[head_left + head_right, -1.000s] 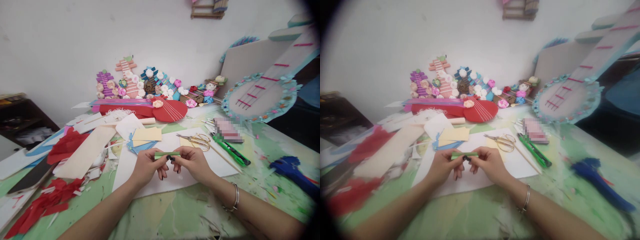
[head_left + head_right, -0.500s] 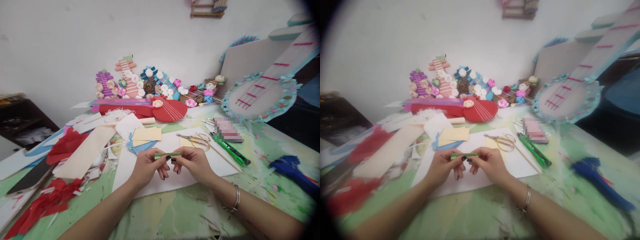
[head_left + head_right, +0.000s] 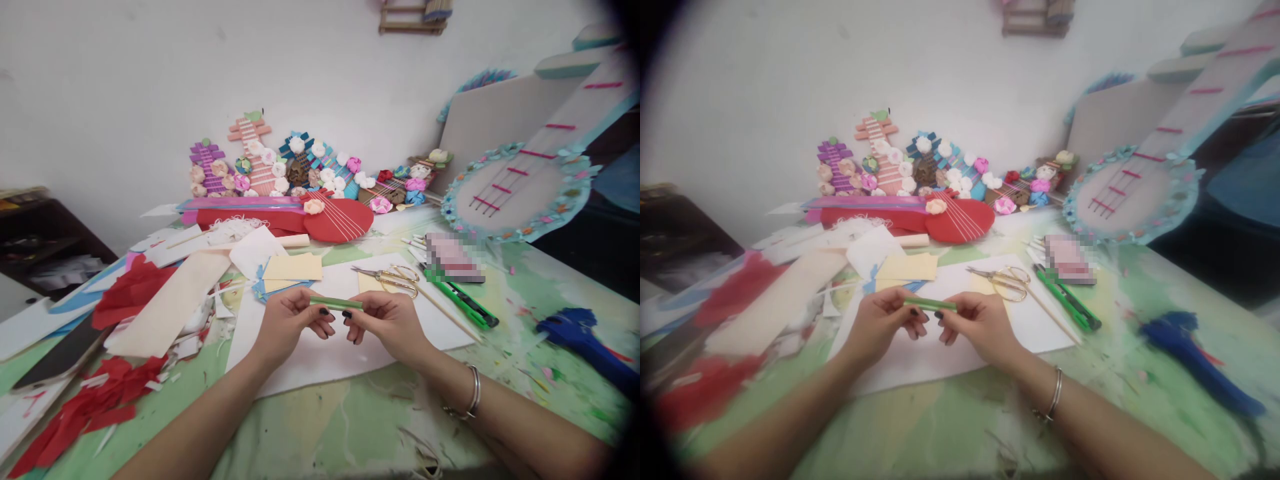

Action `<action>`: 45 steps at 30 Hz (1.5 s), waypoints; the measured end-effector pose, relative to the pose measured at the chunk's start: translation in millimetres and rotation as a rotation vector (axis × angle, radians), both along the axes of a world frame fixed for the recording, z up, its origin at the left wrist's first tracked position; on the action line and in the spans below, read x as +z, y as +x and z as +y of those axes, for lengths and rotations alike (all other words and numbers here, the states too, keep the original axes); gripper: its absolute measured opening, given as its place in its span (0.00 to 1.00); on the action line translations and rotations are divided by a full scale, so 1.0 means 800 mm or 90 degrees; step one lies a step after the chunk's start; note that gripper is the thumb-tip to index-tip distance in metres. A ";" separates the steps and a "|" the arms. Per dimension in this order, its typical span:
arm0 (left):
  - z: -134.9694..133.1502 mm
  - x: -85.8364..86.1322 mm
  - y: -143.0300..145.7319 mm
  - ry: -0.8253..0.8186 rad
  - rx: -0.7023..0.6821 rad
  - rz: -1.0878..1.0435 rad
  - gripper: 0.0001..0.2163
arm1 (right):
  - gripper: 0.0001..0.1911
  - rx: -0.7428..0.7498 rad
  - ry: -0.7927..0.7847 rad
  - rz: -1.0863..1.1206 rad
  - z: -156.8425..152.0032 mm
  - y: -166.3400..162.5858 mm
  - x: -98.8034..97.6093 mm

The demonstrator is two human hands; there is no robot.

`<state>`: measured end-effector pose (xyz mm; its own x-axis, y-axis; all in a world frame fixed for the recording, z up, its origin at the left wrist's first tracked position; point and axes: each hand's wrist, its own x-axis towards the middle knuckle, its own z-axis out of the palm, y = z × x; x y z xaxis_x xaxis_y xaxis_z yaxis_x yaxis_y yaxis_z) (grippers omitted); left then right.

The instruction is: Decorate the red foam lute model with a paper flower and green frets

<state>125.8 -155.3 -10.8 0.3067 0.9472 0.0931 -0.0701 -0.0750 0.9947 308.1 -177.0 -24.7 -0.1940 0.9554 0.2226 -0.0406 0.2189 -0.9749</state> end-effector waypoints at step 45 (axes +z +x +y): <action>0.007 -0.005 -0.001 -0.070 -0.114 0.021 0.13 | 0.10 -0.379 0.011 -0.869 0.075 0.099 0.003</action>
